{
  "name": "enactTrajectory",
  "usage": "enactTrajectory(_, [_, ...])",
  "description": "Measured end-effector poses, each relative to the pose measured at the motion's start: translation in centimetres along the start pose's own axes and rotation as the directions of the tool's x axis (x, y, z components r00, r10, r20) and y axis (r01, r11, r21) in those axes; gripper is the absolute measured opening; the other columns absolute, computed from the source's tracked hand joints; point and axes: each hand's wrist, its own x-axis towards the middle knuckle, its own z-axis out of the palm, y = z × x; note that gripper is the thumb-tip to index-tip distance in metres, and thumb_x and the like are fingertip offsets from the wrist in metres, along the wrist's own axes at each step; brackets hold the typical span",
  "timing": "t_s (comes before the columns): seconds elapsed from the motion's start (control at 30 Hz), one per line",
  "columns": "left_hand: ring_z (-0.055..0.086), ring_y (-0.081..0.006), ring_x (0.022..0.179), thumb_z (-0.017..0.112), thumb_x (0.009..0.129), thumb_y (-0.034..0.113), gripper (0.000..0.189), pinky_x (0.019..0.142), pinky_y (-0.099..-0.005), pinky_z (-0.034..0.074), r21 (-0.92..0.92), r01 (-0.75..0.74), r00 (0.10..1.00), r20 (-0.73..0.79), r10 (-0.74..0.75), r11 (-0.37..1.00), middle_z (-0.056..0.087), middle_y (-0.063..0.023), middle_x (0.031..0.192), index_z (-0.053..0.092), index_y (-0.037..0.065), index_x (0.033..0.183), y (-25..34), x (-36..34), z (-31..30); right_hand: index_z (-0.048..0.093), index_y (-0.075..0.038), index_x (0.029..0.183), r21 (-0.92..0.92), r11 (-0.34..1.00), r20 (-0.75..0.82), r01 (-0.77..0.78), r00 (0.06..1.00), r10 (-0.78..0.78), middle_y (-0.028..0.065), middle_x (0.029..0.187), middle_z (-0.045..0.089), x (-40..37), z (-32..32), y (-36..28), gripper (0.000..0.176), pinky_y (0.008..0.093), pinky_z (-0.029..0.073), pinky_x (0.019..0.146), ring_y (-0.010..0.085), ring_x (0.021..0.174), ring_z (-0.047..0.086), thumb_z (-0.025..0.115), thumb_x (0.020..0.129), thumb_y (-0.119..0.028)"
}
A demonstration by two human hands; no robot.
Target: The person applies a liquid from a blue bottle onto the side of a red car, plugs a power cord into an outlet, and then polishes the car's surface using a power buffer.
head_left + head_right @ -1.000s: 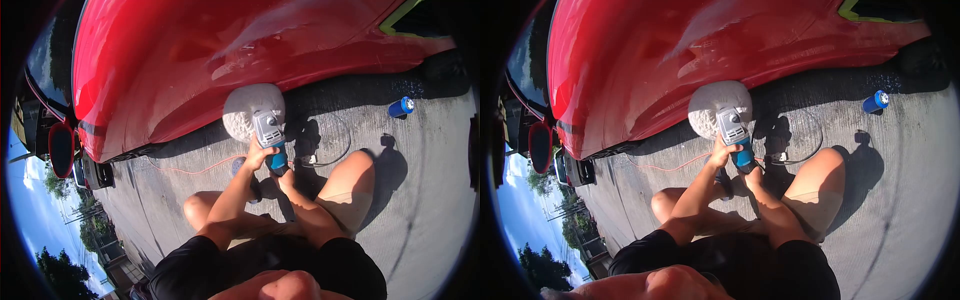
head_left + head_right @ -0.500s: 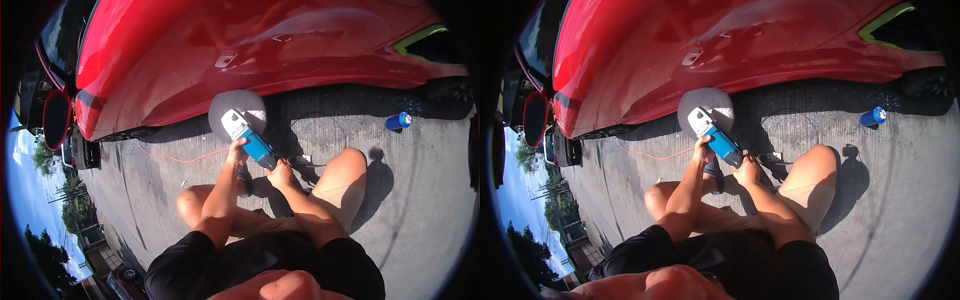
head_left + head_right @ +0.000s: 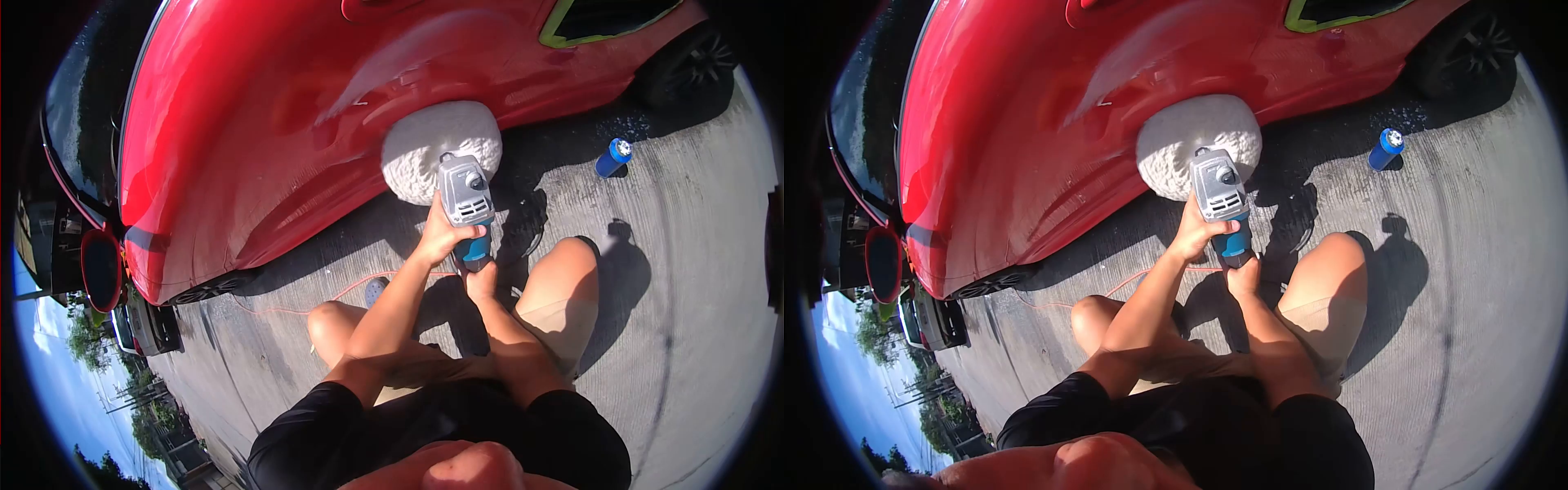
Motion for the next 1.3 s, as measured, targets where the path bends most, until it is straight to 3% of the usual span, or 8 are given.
enactTrajectory(0.07, [0.068,-0.0243,0.114,0.099,0.062,0.017,0.095,0.103,-0.0401,0.055,0.141,-0.029,0.999,-0.019,0.032,0.99,0.067,-0.0168,0.123,0.041,-0.002,0.135,2.8,0.6,1.8,0.075,0.001,0.112,0.237,0.971,-0.025,0.041,0.999,-0.036,0.0099,0.102,0.079,0.3,0.5,-2.3,0.037,0.0408,0.059,0.084,0.0193,0.095,0.074,0.089,0.077,0.0])
enactTrajectory(0.13, [0.068,-0.0239,0.112,0.099,0.061,0.019,0.095,0.102,-0.0391,0.054,0.229,-0.056,0.998,-0.005,0.059,0.972,0.067,-0.0171,0.121,0.041,-0.002,0.134,6.4,1.2,3.9,0.074,0.001,0.112,0.496,0.867,-0.017,-0.044,0.998,0.061,0.0078,0.104,0.079,1.4,0.5,-4.5,0.037,0.0393,0.059,0.084,0.0168,0.097,0.072,0.087,0.078,0.003])
enactTrajectory(0.43, [0.067,-0.0232,0.109,0.097,0.062,0.019,0.093,0.098,-0.0392,0.056,0.095,-0.261,0.959,0.137,0.247,0.961,0.066,-0.015,0.117,0.042,-0.004,0.132,16.7,2.5,10.8,0.073,0.003,0.106,0.098,0.96,-0.132,0.261,0.96,-0.247,0.0191,0.097,0.08,1.6,-8.9,-19.2,0.037,0.0435,0.059,0.08,0.0335,0.091,0.079,0.091,0.076,-0.011])
enactTrajectory(0.57, [0.067,-0.0223,0.108,0.097,0.063,0.016,0.09,0.098,-0.0384,0.056,0.122,-0.244,0.963,0.143,0.226,0.962,0.066,-0.0148,0.117,0.042,-0.004,0.131,17.8,3.3,12.6,0.075,0.002,0.101,0.016,0.989,-0.093,0.146,0.985,-0.144,0.0178,0.092,0.08,1.6,-10.2,-21.0,0.032,0.0427,0.059,0.078,0.0313,0.087,0.079,0.09,0.079,-0.015])
enactTrajectory(0.83, [0.068,-0.0224,0.107,0.095,0.064,0.015,0.088,0.097,-0.0387,0.057,0.255,-0.185,0.982,0.0,0.191,0.949,0.066,-0.0155,0.118,0.042,-0.003,0.132,13.3,0.7,8.1,0.074,0.002,0.104,0.016,0.993,0.035,0.117,0.992,-0.117,0.0202,0.095,0.08,0.2,-6.2,-15.4,0.035,0.0447,0.059,0.08,0.036,0.09,0.079,0.091,0.077,-0.012])
enactTrajectory(0.97, [0.069,-0.0217,0.105,0.094,0.064,0.012,0.085,0.095,-0.0387,0.058,0.235,-0.143,0.975,-0.133,0.178,0.961,0.067,-0.0144,0.116,0.044,-0.002,0.132,12.7,-2.8,4.8,0.073,0.002,0.109,0.277,0.961,0.189,0.017,0.979,-0.072,0.0192,0.097,0.079,-1.3,-1.1,-11.1,0.04,0.0425,0.06,0.082,0.0315,0.092,0.079,0.091,0.076,-0.012])
enactTrajectory(1.03, [0.069,-0.021,0.105,0.093,0.065,0.01,0.085,0.096,-0.0378,0.057,0.251,-0.145,0.96,-0.197,0.198,0.957,0.067,-0.0131,0.117,0.044,-0.001,0.134,12.7,-4.8,2.9,0.072,0.0,0.115,0.146,0.989,0.298,0.0,0.954,-0.044,0.0184,0.104,0.08,-2.2,-0.4,-11.6,0.046,0.0417,0.06,0.084,0.0312,0.099,0.079,0.091,0.076,-0.016])
enactTrajectory(1.3, [0.067,-0.0173,0.097,0.085,0.067,0.018,0.057,0.089,-0.0327,0.054,0.176,-0.222,0.898,-0.347,0.271,0.959,0.07,-0.0048,0.108,0.068,-0.001,0.119,11.7,-10.2,-3.0,0.07,-0.003,0.12,0.091,0.968,0.354,0.233,0.901,-0.25,0.023,0.104,0.077,-2.9,2.4,-11.7,0.055,0.0474,0.06,0.085,0.0446,0.1,0.075,0.089,0.07,-0.019])
